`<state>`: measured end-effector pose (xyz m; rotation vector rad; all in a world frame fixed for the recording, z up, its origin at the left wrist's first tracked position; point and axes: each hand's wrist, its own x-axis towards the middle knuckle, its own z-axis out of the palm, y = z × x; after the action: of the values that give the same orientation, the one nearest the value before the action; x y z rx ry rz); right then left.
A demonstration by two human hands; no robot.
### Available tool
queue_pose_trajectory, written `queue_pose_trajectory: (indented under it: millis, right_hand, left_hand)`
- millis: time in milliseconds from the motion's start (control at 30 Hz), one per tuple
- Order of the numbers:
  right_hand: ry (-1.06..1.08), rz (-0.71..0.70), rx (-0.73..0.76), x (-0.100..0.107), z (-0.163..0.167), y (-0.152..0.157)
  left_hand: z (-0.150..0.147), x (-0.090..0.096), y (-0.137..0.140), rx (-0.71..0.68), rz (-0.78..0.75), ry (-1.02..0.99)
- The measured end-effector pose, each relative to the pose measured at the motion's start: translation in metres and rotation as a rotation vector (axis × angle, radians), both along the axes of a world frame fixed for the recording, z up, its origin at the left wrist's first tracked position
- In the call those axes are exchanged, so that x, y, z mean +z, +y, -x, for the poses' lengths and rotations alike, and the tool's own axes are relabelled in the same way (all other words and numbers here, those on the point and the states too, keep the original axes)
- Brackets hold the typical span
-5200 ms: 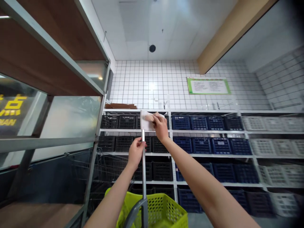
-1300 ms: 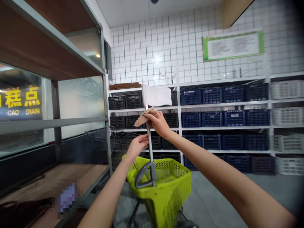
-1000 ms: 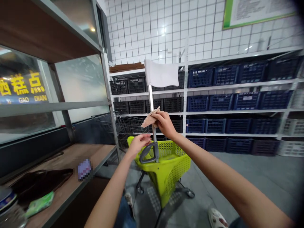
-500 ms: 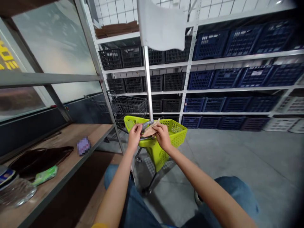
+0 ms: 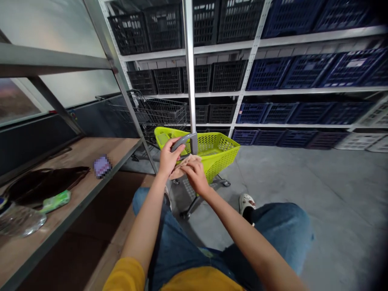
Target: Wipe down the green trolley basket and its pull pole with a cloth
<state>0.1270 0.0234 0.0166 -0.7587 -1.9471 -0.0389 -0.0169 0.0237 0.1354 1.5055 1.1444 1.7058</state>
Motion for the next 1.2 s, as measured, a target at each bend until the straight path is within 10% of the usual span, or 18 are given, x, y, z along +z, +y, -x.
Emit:
queue_pose_trajectory:
  millis: [267, 500, 833, 1200]
  right_hand:
    - [0.286, 0.152, -0.277, -0.037, -0.052, 0.033]
    - [0.246, 0.124, -0.184, -0.040, -0.025, 0.021]
    - [-0.274, 0.062, -0.048, -0.164, -0.048, 0.008]
    - [0.040, -0.007, -0.100, -0.052, -0.033, 0.027]
  left_hand:
    - [0.004, -0.008, 0.007, 0.001, -0.033, 0.012]
    - [0.002, -0.011, 0.005, 0.038, -0.053, 0.039]
    - [0.007, -0.014, 0.010, 0.095, -0.121, 0.155]
    - [-0.005, -0.035, -0.018, 0.683, -0.452, 0.767]
